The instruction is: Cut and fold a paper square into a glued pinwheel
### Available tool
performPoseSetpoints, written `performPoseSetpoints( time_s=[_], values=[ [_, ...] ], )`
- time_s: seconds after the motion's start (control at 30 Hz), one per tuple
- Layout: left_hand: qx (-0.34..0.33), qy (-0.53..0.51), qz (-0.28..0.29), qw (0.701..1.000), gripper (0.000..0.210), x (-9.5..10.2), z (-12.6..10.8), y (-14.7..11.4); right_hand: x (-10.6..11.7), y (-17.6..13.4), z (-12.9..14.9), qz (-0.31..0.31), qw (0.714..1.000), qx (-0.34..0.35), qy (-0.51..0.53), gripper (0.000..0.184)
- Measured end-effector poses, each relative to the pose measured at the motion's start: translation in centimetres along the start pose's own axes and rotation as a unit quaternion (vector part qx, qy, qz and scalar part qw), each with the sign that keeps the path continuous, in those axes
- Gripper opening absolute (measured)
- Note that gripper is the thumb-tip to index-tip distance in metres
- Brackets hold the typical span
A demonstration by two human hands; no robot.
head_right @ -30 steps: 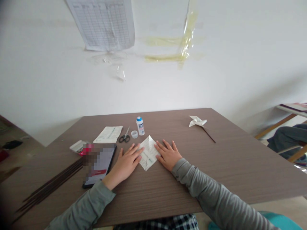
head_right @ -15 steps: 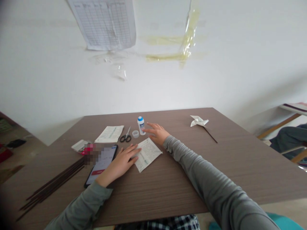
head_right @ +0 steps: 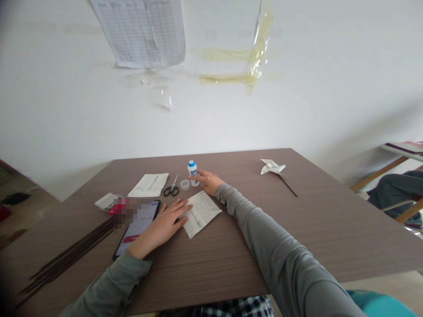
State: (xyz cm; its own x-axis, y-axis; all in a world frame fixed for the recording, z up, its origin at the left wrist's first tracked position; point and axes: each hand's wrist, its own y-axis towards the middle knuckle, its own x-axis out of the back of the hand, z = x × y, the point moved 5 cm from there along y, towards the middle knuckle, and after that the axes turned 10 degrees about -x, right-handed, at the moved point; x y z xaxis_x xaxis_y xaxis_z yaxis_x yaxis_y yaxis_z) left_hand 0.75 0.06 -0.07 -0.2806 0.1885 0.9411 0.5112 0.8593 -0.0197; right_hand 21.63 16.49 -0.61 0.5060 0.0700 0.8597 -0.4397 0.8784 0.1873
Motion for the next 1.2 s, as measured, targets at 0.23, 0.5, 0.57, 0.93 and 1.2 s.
performPoseSetpoints(
  time_s=[0.23, 0.5, 0.57, 0.93, 1.2],
  values=[
    [0.002, -0.005, 0.004, 1.000, 0.061, 0.1, -0.3, -0.1, 0.3, -0.3, -0.4, -0.017, 0.998, 0.010, 0.066, 0.089],
    [-0.003, -0.002, 0.013, 1.000, 0.072, 0.0, -1.2, -0.4, 2.7, -3.3, -2.7, -0.073, 0.990, 0.034, 0.118, 0.086],
    [-0.009, 0.000, 0.008, 1.000, 0.073, -0.2, -1.2, -0.4, 3.4, -5.2, -3.7, -0.073, 0.989, 0.042, 0.119, 0.086],
    [0.012, 0.057, -0.091, 0.994, 0.063, -1.0, 0.1, 0.2, 4.4, -11.2, -9.0, -0.101, 0.984, 0.070, 0.127, 0.068],
    [0.048, 0.099, -0.113, 0.987, 0.053, -0.9, 0.0, -1.0, 4.0, -11.8, -9.1, -0.116, 0.990, 0.068, 0.032, 0.081]
  ],
)
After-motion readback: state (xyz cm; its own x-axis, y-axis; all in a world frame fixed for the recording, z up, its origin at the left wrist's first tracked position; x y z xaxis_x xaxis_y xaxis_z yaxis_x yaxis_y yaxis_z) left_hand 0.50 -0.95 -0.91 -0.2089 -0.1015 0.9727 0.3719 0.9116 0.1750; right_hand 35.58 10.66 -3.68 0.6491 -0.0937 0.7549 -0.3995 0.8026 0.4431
